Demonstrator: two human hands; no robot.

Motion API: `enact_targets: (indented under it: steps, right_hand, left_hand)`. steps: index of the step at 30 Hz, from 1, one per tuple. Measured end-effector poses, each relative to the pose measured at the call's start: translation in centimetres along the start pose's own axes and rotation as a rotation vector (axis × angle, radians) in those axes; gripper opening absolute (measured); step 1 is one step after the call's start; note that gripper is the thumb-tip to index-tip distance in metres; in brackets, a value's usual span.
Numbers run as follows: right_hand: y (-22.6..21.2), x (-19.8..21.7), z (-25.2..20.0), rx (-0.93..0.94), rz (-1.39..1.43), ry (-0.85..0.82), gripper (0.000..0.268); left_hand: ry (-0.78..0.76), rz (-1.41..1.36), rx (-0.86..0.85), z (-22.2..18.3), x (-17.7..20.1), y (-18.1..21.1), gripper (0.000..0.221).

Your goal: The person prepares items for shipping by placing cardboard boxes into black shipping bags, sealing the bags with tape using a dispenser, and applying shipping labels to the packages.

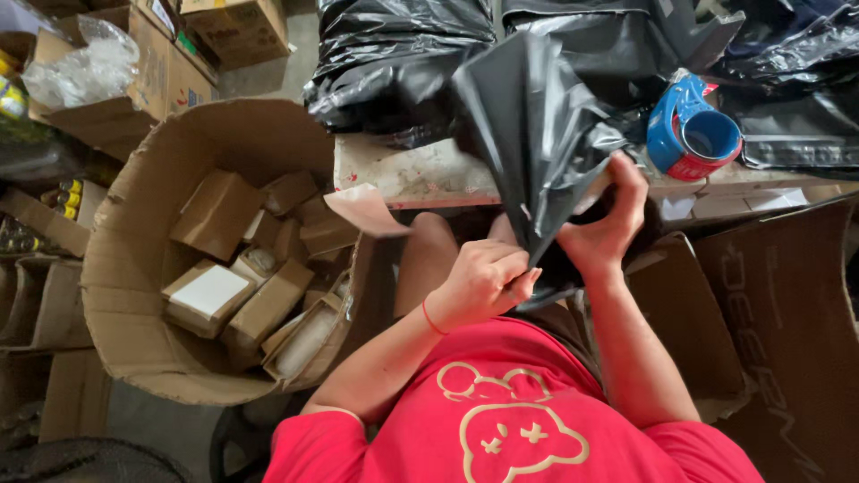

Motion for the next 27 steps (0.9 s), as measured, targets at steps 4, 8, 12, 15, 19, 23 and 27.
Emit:
enact_targets:
  steps: [4, 8, 12, 15, 19, 23, 27]
  right_hand:
    - [0.6, -0.5, -0.1, -0.451, 0.456, 0.114, 0.082]
    - [1.4, -1.3, -1.0, -0.655, 0.692, 0.006, 0.074]
    - [3.2, -2.4, -2.8, -0.896, 0.883, -0.194, 0.066]
    - [4.0, -2.6, -2.9, -0.884, 0.876, -0.211, 0.060]
    - [5.0, -2.8, -1.6, -0.861, 0.885, -0.236, 0.053]
    - [6.8, -5.0, 0.7, -0.904, 0.917, -0.297, 0.047]
    - [9.7, -5.4, 0.4, -0.970, 0.920, -0.285, 0.042]
  left_hand:
    - [-0.069, 0.231, 0.090, -0.5, -1.4, -1.2, 0.017]
    - [-0.153, -0.106, -0.089, -2.0, -1.6, 1.1, 0.015]
    - [-0.226, -0.182, -0.046, -2.1, -1.6, 2.2, 0.009]
    - [-0.330, -0.131, -0.025, -2.2, -1.3, 2.1, 0.012]
    - [-0.417, -0.078, -0.098, -2.5, -1.6, 1.5, 0.015]
    - [-0.436, -0.091, -0.059, -2.8, -4.1, 0.4, 0.013]
    - [-0.329, -0.029, 0.030, -2.9, -7.8, -2.0, 0.015]
Point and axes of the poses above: each hand's wrist, its own z-axis towards the middle knuckle, its own x-axis out of the back of the hand, y = z × x, the point moved 2 cm from there along z, towards the middle knuckle, and after that the axes turned 6 degrees about y, right-handed, at the moved point
